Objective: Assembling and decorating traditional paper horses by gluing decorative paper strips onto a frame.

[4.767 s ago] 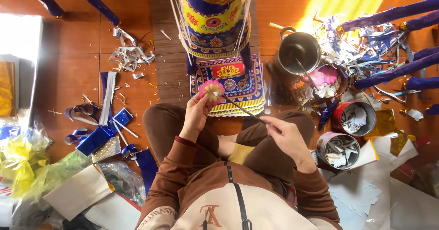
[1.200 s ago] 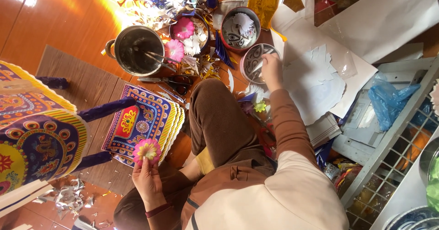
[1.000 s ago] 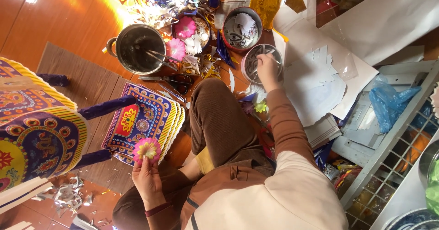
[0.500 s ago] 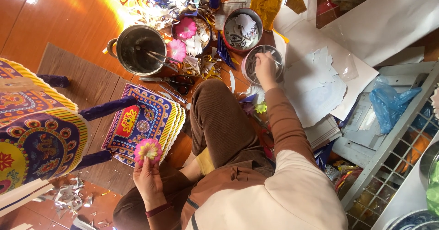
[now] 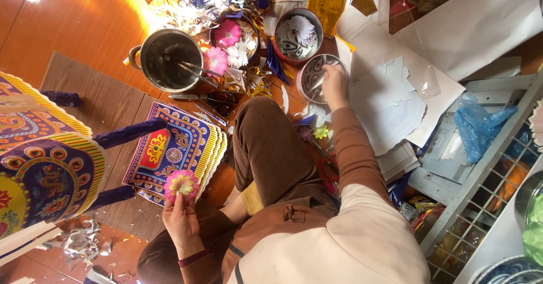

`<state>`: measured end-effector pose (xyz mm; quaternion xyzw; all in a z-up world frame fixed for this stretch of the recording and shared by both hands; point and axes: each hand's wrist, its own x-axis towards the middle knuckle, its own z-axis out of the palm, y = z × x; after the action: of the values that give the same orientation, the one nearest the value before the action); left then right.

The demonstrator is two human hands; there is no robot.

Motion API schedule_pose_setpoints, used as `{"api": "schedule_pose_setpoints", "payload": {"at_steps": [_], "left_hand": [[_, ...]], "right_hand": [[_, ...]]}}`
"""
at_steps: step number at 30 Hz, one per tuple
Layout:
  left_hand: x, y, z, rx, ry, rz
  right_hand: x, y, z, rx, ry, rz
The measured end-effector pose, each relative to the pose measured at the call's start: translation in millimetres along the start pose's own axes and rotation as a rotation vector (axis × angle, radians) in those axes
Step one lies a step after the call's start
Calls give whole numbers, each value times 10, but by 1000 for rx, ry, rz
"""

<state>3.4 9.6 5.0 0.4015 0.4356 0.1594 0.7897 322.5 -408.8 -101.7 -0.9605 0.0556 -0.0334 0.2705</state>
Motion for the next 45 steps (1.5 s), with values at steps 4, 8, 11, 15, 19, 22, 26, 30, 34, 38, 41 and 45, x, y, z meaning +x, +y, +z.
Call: {"api": "schedule_pose_setpoints", "payload": {"at_steps": [4,8,11,15,19,22,26,30,34,38,41,45], "left_hand": [[-3,9,-21,52,37,-20],[-26,24,24,56,34,-22],[-53,41,76,50,23,-21],[-65,38,79,26,22,-11],[-28,8,-13,18,23,-1],[-38,27,31,45,23,-14],[11,-33,13,50,29,-31],[24,-89,-5,20,-35,-38],[-17,-50,41,38,-10,-39],[-12,-41,-34,37,-6,-29],[-38,-35,1,56,10,-32],[-24,-93,-18,38,4,-38]], "right_hand": [[53,234,127,98,50,66],[88,270,143,68,68,70],[95,173,84,60,39,40],[82,62,26,50,-40,-12],[83,171,28,99,-93,-8],[55,359,-53,190,-104,72],[-60,469,-353,125,20,103],[-153,415,-491,83,3,147],[-154,415,-309,45,12,110],[-90,475,16,133,15,92],[-6,155,-21,100,6,27],[195,-226,135,198,85,-187]]}}
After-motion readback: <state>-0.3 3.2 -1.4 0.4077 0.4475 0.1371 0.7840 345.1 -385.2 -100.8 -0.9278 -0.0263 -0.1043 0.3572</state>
